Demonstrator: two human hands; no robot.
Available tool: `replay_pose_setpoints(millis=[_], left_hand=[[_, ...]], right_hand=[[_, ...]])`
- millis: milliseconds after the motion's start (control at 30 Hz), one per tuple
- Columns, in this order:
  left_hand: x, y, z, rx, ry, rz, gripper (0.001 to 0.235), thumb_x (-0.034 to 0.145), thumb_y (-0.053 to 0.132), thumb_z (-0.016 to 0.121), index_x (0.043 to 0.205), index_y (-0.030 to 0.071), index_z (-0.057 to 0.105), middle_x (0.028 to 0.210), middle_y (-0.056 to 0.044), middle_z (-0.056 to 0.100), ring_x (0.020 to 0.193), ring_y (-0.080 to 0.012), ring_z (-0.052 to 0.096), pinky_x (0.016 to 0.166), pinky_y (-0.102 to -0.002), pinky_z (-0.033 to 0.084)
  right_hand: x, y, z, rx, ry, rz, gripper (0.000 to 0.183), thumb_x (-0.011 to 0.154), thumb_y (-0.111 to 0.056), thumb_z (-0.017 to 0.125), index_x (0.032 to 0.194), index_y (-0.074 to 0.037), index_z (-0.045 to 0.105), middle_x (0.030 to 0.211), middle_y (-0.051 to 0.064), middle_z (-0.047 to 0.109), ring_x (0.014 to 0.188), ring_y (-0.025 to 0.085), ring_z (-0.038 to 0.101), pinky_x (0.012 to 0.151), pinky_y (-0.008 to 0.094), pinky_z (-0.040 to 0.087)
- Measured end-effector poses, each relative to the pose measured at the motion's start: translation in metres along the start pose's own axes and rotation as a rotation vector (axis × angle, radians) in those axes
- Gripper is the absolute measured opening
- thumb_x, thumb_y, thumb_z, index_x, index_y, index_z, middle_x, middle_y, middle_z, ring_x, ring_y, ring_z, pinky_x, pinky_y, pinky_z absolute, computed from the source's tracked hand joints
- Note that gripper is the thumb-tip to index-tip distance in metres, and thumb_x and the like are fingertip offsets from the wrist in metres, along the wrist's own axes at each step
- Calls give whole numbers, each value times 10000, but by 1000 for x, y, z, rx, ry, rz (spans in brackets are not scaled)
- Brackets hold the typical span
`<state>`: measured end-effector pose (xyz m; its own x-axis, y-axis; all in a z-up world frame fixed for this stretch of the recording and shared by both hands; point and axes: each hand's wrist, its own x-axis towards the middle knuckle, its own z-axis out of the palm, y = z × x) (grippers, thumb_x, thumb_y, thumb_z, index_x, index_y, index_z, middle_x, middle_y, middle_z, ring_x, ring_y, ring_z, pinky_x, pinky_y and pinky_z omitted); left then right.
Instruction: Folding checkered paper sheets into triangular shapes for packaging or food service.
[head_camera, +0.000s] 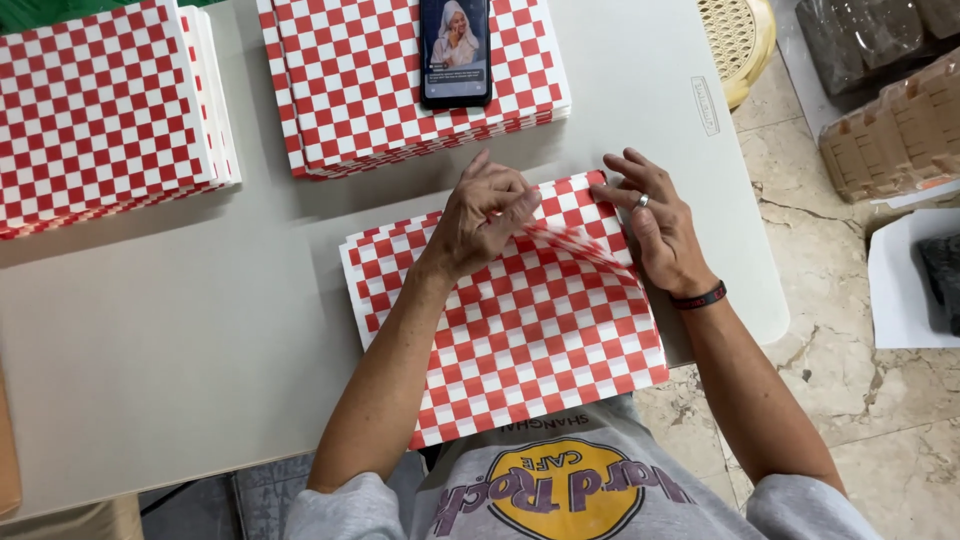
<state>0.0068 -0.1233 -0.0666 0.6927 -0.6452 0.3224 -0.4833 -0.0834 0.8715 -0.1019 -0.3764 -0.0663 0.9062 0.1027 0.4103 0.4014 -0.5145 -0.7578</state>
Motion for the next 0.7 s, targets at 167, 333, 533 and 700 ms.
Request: replay_pose_setpoints(millis=[167,333,533,700], left_hand=[[4,29,-5,47,-21,-41,453,1008,344,640,590,179,701,1097,-4,673,1261,-336,573,1203,-643,152],[1,11,1,145,-6,-8,324,912,300,776,662,120,674,1139,-34,687,1264,-357,583,1177,-653,209],[2,14,4,103,63,-44,248,830,254,874,983,130,723,966,-50,710,1198,-319,637,1200,-616,213],[5,10,7,124,56,-32,197,812,199,884,923,161,726,853,3,721,1088,-258,682,1196,-626,181]], right_hand=[[3,-5,1,-48,-3,-12,553,1093,-453,313,1340,-127,685,1472,224,516,1455,483,361,1142,597,335],[3,-8,4,-28,-21,7,573,1075,-482,302,1349,-155,684,1514,223,480,1468,484,330,1152,619,300],[2,-7,0,92,74,-8,623,1029,-431,415,1522,-54,476,1481,277,456,1407,466,413,1084,606,395],[16,-15,-1,72,92,28,59,911,-42,770,968,-32,775,866,114,701,751,220,589,679,334,453]])
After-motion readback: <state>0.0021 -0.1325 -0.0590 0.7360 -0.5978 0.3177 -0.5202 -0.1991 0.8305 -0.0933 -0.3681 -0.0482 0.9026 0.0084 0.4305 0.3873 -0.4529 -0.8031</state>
